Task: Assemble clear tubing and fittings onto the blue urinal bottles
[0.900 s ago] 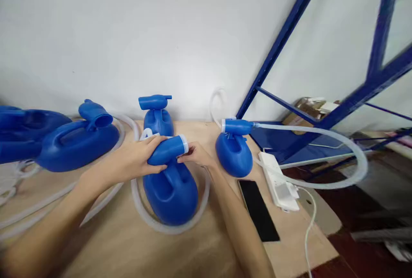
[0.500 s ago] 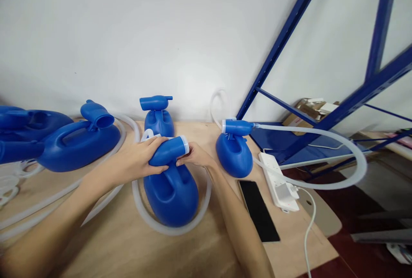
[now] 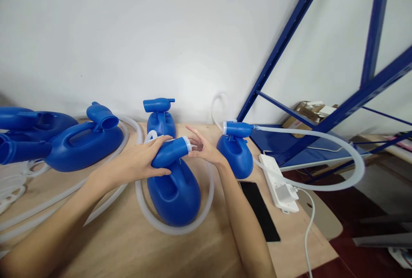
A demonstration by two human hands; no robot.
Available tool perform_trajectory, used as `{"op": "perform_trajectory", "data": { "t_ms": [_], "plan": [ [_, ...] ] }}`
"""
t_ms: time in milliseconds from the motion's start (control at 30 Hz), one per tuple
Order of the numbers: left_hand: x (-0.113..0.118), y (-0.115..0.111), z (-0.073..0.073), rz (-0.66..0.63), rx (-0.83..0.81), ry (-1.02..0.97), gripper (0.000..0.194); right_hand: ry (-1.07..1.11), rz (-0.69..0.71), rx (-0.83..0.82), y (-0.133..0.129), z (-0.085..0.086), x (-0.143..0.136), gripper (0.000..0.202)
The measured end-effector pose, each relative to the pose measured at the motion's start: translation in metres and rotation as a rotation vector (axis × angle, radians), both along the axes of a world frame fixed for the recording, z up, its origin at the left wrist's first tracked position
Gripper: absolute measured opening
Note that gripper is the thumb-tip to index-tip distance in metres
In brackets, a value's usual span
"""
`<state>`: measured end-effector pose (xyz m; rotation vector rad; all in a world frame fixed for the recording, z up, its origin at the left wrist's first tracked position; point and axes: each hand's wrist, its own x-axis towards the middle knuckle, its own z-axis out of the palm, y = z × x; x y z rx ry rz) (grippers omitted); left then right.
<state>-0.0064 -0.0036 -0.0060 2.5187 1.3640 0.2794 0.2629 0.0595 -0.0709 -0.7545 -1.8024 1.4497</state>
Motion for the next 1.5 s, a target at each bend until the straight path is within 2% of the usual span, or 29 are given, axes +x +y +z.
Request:
{"op": "perform_trajectory", "data": {
  "t_ms": [100,167,333,567,700,800,867,933,967,1100,1167,1233,1300,1500],
  "plan": [
    [-0.001,-0.001,-0.003,-0.039,0.016,-0.037,0.080,0.069,0.080,0.131,-0.006,0.007,-0.007,0.102],
    [0.000,-0.001,-0.005,-0.040,0.019,-0.039,0.075,0.064,0.060,0.191,-0.012,0.008,-0.019,0.095],
    [0.002,0.002,-0.007,-0.003,-0.004,-0.030,0.067,0.092,-0.153,0.135,-0.023,0.007,-0.047,0.103],
    [0.001,0.005,-0.011,-0.025,-0.010,-0.102,0.074,0.047,-0.114,0.176,-0.023,0.011,-0.044,0.093],
    [0.000,0.006,-0.011,-0.025,-0.004,-0.107,0.077,-0.024,-0.100,0.101,-0.024,0.020,-0.041,0.095],
    [0.001,0.006,-0.009,-0.005,0.011,-0.098,0.076,-0.230,-0.206,0.038,-0.033,0.033,-0.035,0.104],
    [0.002,0.005,-0.008,0.011,-0.001,-0.103,0.075,-0.491,-0.301,0.067,-0.046,0.045,-0.029,0.089],
    [0.002,0.005,-0.005,0.004,-0.036,-0.137,0.077,-0.763,-0.308,0.177,-0.063,0.055,-0.025,0.064],
    [0.001,0.005,-0.003,-0.009,-0.059,-0.162,0.078,-0.885,-0.285,0.254,-0.073,0.059,-0.026,0.060],
    [-0.013,0.007,0.009,-0.016,-0.256,-0.309,0.081,-1.183,-0.282,0.487,-0.103,0.061,-0.046,0.068],
    [-0.022,0.008,0.015,0.017,-0.357,-0.369,0.079,-1.249,-0.233,0.559,-0.106,0.056,-0.062,0.062],
    [-0.030,0.007,0.019,0.033,-0.374,-0.387,0.071,-1.232,-0.228,0.597,-0.102,0.050,-0.074,0.048],
    [-0.034,0.006,0.022,0.048,-0.364,-0.403,0.064,-1.155,-0.282,0.583,-0.093,0.044,-0.078,0.039],
    [-0.027,0.007,0.027,0.130,-0.427,-0.671,0.058,-0.815,-0.328,0.422,-0.059,0.039,-0.054,0.036]
  ]
}}
